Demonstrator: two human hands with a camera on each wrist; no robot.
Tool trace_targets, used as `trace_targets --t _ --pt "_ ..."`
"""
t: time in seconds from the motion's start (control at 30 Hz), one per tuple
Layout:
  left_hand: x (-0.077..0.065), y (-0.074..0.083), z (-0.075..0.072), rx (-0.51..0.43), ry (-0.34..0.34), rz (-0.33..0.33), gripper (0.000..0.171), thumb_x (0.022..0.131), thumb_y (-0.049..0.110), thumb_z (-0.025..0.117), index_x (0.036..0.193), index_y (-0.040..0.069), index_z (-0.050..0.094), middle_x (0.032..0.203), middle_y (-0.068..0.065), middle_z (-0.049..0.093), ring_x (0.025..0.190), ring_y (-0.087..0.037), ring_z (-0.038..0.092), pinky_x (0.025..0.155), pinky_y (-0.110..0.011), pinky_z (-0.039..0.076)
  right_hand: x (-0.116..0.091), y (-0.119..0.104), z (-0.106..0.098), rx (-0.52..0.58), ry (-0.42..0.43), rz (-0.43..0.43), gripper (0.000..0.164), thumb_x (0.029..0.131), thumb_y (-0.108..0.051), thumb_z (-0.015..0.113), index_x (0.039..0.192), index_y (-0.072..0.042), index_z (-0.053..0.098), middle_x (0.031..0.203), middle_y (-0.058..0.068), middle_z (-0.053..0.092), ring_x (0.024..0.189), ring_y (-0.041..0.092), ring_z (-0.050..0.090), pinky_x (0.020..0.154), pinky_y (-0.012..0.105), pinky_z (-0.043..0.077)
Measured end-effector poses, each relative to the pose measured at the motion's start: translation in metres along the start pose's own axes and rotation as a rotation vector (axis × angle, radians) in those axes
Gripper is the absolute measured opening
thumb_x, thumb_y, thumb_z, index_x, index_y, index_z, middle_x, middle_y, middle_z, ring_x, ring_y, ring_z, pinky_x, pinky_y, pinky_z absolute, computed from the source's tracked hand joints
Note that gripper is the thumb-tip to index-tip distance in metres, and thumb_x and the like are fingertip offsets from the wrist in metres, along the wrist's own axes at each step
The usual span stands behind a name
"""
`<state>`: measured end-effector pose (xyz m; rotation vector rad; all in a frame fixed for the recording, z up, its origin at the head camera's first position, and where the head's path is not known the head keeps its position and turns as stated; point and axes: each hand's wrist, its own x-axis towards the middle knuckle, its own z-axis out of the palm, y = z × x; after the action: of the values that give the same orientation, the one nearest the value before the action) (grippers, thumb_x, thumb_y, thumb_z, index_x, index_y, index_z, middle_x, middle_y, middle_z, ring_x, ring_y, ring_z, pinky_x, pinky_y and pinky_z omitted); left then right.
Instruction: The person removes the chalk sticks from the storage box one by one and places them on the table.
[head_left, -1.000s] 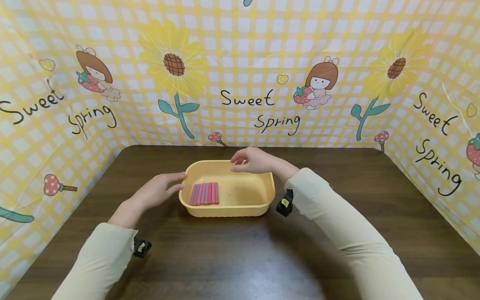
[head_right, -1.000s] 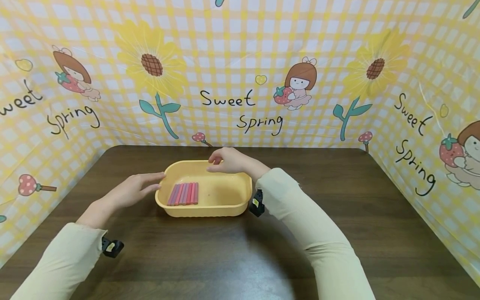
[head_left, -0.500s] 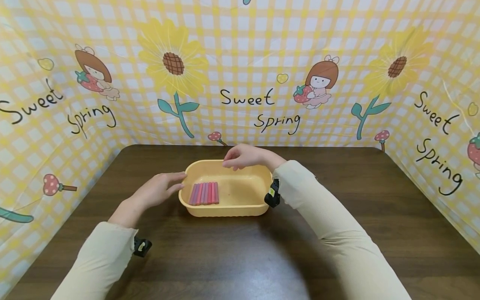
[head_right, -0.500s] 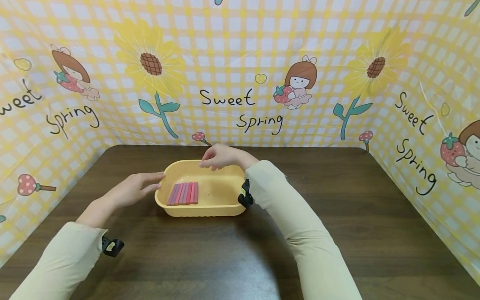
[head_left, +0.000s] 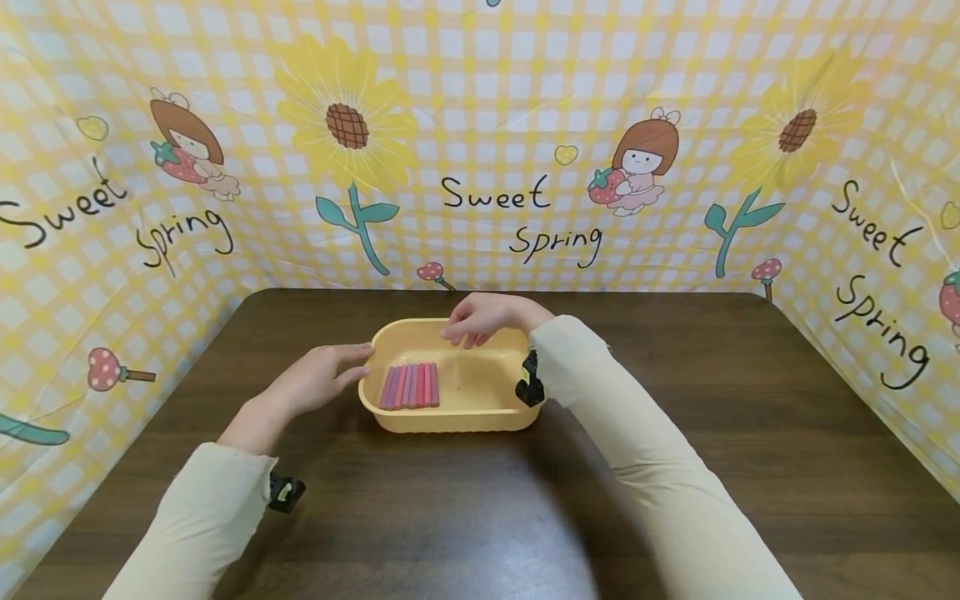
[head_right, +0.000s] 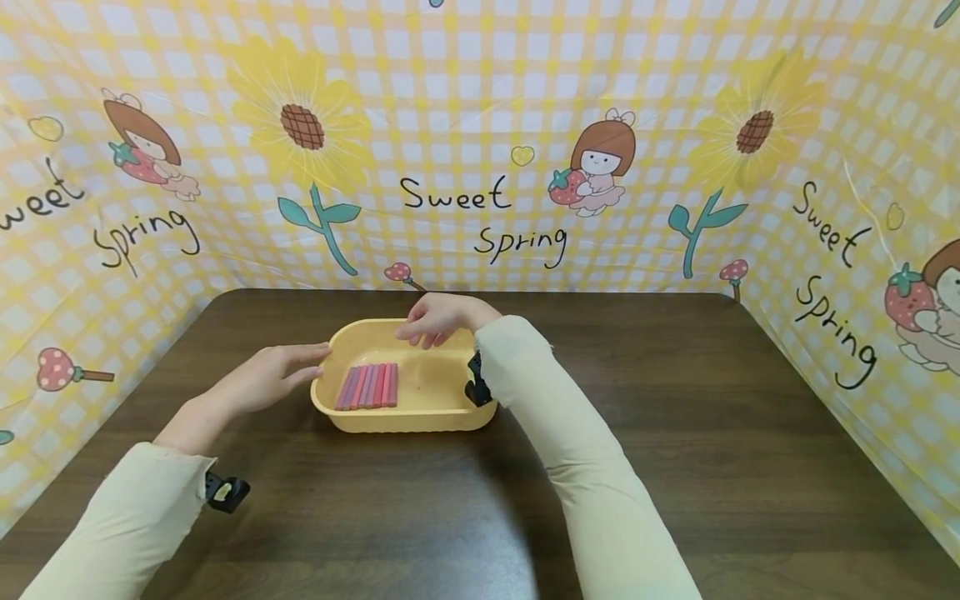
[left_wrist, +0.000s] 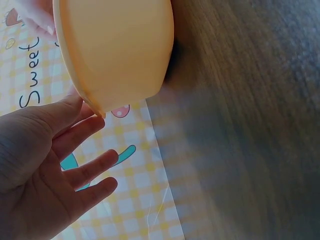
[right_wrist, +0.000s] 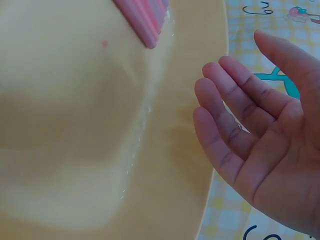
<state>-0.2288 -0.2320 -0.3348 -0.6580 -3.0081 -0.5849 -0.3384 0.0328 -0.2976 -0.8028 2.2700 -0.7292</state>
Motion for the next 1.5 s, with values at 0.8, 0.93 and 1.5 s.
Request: trace_targets --t 0.8,0.93,1.5 --pt "0.000 -0.001 0.000 0.003 -0.012 -0.013 0.042 0.093 0.015 0.056 0.131 -0.003 0.051 0.135 -0.023 0.050 0.126 -0.041 0.046 0.106 -0.055 0.037 0.029 0.006 0.016 0.029 -0.102 0.090 0.028 0.092 -0.032 0.057 0.102 -0.007 0.065 0.087 -0.002 0.063 0.083 0.011 0.061 0.080 0.025 0.055" --pt "-0.001 0.001 -0.001 0.005 -0.011 -0.014 0.041 0.093 0.015 0.056 0.130 -0.003 0.051 0.135 -0.023 0.051 0.126 -0.041 0.047 0.105 -0.055 0.037 0.032 0.005 0.018 0.034 -0.115 0.095 0.030 0.093 -0.032 0.057 0.102 -0.004 0.064 0.088 -0.001 0.063 0.083 0.012 0.060 0.081 0.026 0.054" --pt "-0.001 0.004 0.000 0.028 0.002 -0.009 0.041 0.093 0.014 0.057 0.129 -0.004 0.053 0.133 -0.023 0.052 0.124 -0.040 0.048 0.105 -0.054 0.038 0.050 0.012 0.033 -0.010 -0.206 0.158 0.028 0.090 -0.035 0.060 0.077 -0.010 0.058 0.071 -0.003 0.054 0.062 0.007 0.044 0.056 0.018 0.038"
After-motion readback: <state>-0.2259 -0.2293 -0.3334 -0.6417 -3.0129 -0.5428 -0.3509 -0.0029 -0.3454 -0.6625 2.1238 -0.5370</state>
